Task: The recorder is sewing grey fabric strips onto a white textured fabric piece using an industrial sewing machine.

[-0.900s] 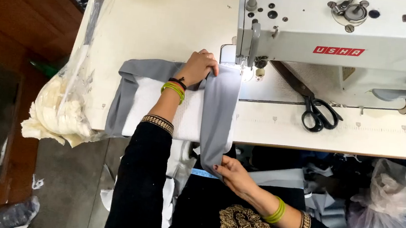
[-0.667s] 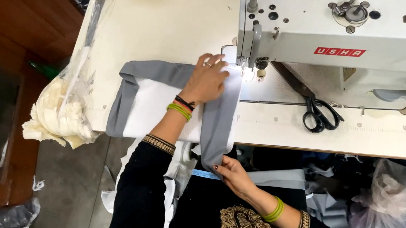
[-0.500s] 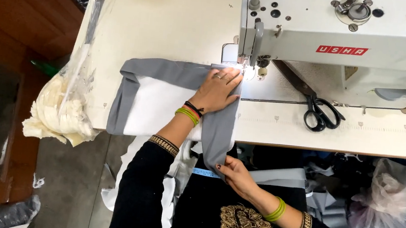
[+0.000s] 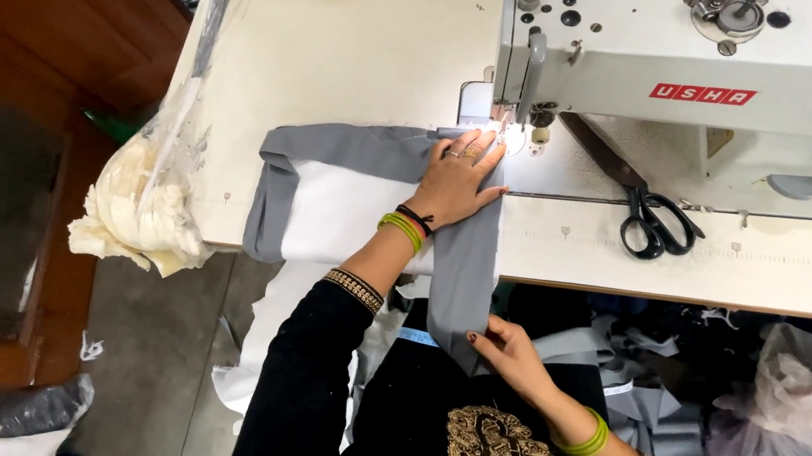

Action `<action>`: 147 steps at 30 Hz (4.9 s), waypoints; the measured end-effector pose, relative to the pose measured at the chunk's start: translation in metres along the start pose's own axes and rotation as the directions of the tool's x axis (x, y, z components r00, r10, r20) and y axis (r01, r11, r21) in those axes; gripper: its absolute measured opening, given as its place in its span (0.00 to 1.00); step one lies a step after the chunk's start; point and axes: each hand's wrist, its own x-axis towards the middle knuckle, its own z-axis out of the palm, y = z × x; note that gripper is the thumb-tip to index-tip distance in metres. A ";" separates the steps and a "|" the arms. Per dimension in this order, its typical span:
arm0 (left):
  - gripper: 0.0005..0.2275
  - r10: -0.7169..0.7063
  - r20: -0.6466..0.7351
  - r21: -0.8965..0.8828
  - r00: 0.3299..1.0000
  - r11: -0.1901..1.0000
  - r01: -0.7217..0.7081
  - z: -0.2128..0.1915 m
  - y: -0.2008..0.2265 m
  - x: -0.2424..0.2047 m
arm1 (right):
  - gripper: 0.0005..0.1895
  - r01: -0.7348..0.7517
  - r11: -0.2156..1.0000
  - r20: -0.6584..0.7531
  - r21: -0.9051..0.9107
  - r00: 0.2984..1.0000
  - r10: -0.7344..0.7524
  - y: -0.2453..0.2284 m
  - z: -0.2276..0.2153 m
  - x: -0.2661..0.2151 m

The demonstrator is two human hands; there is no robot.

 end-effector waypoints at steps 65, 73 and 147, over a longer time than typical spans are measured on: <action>0.27 -0.413 -0.005 0.243 0.911 0.883 0.402 -0.051 -0.035 -0.088 | 0.06 0.125 0.992 -0.059 0.011 0.991 -0.124 0.019 -0.028 -0.014; 0.13 0.008 -0.116 -0.116 0.993 0.993 -0.021 -0.055 0.068 -0.079 | 0.07 0.122 0.987 -0.060 -0.107 0.990 -0.129 0.028 -0.033 -0.014; 0.33 0.211 -0.385 -0.382 0.898 0.850 -0.364 -0.118 0.094 -0.142 | 0.06 0.445 0.609 0.155 -0.656 0.870 -0.469 -0.096 0.014 -0.043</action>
